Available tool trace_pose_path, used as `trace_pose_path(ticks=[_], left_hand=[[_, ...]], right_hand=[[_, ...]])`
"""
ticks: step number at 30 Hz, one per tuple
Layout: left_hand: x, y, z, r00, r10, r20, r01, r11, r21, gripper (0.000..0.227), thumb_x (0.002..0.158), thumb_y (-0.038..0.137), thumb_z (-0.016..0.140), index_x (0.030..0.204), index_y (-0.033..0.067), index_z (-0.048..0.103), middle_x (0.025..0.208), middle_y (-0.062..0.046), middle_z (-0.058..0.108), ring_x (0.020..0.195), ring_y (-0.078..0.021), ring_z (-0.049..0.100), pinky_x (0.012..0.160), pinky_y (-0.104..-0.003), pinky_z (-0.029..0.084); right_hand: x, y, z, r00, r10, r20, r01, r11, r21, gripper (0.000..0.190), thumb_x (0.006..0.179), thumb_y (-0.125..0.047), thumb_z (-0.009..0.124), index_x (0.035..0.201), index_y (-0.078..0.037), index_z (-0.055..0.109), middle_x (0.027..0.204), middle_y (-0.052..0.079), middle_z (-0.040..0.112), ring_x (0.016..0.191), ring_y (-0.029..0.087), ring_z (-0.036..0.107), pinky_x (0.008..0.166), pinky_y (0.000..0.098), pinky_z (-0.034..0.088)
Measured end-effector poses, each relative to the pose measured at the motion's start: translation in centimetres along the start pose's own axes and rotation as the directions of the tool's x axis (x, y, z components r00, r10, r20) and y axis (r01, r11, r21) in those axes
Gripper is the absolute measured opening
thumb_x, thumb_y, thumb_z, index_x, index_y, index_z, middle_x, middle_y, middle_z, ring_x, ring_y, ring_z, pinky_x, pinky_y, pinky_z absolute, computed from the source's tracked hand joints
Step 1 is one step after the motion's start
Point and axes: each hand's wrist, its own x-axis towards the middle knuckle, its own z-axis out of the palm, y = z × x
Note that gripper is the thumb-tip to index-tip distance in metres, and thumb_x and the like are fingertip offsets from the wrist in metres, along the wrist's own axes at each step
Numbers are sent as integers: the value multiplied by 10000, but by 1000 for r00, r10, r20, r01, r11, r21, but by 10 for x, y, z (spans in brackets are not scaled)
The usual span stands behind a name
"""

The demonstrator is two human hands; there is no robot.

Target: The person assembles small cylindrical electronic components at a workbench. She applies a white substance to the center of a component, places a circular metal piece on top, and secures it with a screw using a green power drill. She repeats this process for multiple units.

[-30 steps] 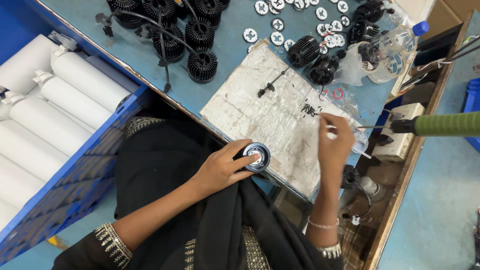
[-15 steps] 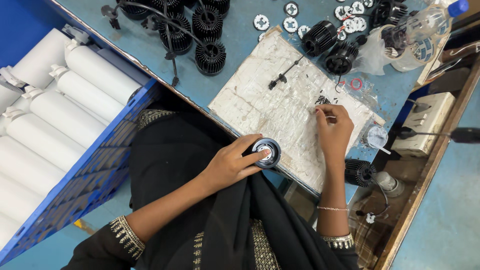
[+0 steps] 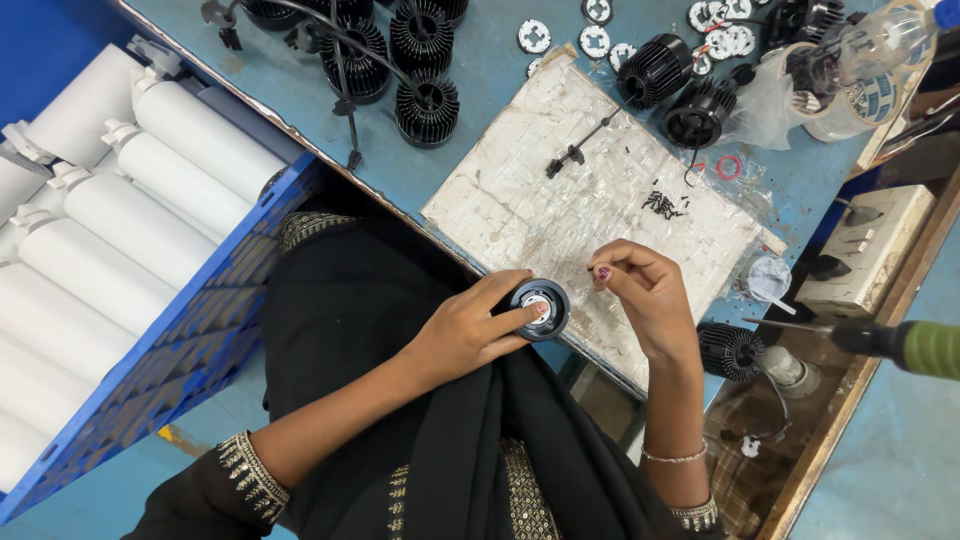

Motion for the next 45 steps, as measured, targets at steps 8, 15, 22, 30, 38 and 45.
trace_pose_path(ticks=[8,15,22,30,38,45], left_hand=[[1,0,-1,1000,13,6,-13,1000,12,474,830,194,843,1262,111,668,1374,-210,577,1263,-384,622,1002,-417,574],[2,1,-2,1000,4,23,-4,1000,2,495,821,184,847,1271,103,659,1371,-220,579,1268,-391,625,1013,-423,576],[7,2,-6,998,21,59,-23,999,25,512,803,181,849,1264,74,653,1376,-243,568,1273,-407,612,1018,-439,569],[8,7,-7,997,-31,76,31,1000,-3,491,835,167,837,1281,92,648,1387,-234,565,1296,-407,608,1028,-432,571],[9,6,-7,993,-55,103,57,998,-23,505,823,168,827,1295,122,655,1400,-217,560,1300,-399,595,1015,-427,560],[8,7,-7,993,-64,102,66,998,-20,478,830,180,817,1282,135,668,1415,-198,553,1305,-386,586,1020,-423,551]], right_hand=[[-12,3,23,953,-281,-115,147,758,-636,74,944,-13,700,1013,11,712,1011,68,675,905,137,632,823,260,509],[-8,6,40,863,-479,-163,131,522,-843,108,927,3,748,1009,4,678,991,116,625,866,214,646,772,311,535],[-3,10,38,856,-469,-216,113,578,-808,95,939,1,744,1005,9,675,988,108,627,836,192,638,755,295,531],[-3,9,38,865,-449,-222,109,602,-791,98,945,-2,742,1009,9,668,978,99,624,834,179,625,758,288,520],[-4,7,39,868,-453,-203,128,600,-790,95,925,-3,741,992,2,674,960,92,619,827,180,599,764,300,500],[-6,12,37,859,-483,-170,141,542,-828,68,962,7,700,1015,5,658,969,109,613,835,199,606,765,310,502]])
